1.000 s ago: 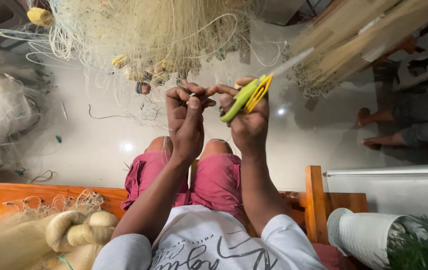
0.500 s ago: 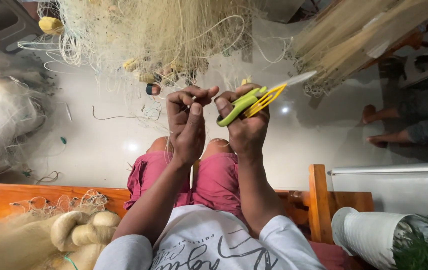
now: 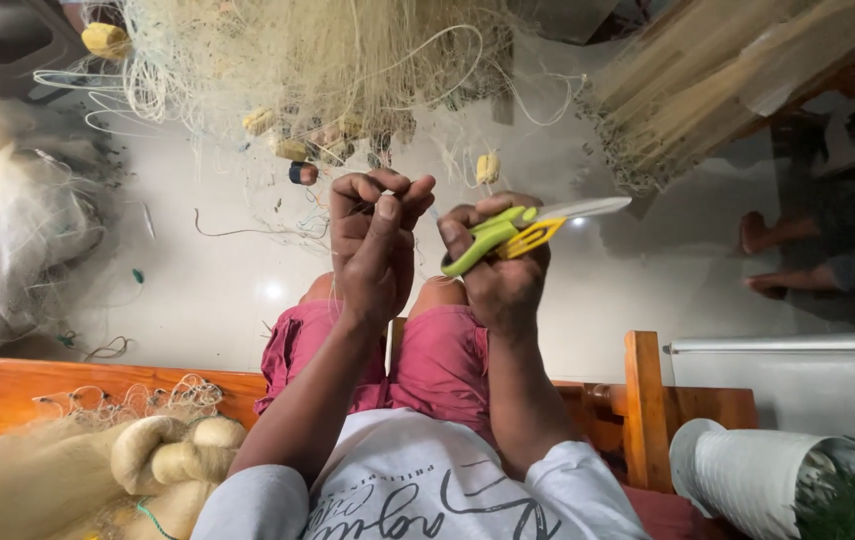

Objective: Repairing a fishing net by tying knots with a shuttle and trimming excess line with scissors.

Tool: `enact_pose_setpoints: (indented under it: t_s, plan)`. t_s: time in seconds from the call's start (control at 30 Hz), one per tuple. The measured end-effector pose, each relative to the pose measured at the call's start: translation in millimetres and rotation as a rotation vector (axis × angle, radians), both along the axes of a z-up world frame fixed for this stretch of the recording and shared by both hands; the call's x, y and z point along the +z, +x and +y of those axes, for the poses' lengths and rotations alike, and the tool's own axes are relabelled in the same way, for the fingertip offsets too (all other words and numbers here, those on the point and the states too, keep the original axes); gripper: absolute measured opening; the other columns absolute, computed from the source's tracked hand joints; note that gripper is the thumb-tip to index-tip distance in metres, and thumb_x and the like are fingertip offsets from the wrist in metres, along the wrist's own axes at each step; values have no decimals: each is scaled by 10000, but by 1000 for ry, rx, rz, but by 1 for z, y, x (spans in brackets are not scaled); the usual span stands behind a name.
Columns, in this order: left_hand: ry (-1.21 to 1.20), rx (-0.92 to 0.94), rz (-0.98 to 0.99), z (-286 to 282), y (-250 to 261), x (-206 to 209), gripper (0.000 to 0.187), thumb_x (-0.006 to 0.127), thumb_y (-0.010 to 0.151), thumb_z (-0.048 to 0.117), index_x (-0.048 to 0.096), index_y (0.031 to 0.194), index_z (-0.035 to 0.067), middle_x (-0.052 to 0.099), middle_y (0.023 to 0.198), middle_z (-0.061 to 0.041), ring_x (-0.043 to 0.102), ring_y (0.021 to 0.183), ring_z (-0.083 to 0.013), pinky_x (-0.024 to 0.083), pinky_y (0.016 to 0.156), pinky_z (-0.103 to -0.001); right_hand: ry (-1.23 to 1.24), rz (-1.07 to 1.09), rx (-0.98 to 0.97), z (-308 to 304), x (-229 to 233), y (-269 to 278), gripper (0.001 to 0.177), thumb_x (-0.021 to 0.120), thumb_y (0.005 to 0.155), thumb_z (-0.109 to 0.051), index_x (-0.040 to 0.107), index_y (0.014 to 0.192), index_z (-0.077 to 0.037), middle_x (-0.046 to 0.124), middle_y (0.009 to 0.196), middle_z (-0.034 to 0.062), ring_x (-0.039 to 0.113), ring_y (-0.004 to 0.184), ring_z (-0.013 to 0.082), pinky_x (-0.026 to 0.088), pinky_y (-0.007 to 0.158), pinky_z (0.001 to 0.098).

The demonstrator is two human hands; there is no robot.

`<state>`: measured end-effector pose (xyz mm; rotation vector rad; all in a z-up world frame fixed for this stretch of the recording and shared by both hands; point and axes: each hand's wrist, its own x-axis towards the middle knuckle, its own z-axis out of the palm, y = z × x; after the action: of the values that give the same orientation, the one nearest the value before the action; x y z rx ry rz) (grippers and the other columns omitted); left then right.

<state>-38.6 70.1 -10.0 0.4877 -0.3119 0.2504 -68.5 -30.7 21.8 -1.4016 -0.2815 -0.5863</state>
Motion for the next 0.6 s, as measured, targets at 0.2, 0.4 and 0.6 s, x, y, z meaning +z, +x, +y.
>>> enact_pose_setpoints:
  t_s: [0.2, 0.4, 0.6]
  plan:
    - [-101, -127, 40, 9, -2, 6, 154, 511, 1044, 122, 369, 1103, 128, 529, 1183, -93, 658, 1185, -301, 556, 1016, -397, -239, -41, -69, -19, -6, -9, 371, 758, 873, 57, 479, 1117, 31, 656, 765, 152, 654, 708, 152, 559, 721, 272]
    - [-94, -149, 49, 13, 2, 2, 158, 525, 1045, 152, 382, 1113, 152, 534, 1235, -80, 667, 1170, -277, 569, 942, -333, -275, -14, -56, -48, -11, -18, 418, 725, 902, -2, 459, 1223, 27, 644, 745, 106, 647, 729, 121, 558, 736, 251]
    - [-70, -113, 82, 16, 2, -16, 145, 521, 1043, 226, 478, 1130, 118, 537, 1212, -38, 643, 1168, -204, 533, 838, -260, -310, -52, 10, -63, -21, -13, 468, 691, 915, 13, 441, 1310, 39, 614, 695, 109, 581, 628, 112, 509, 660, 235]
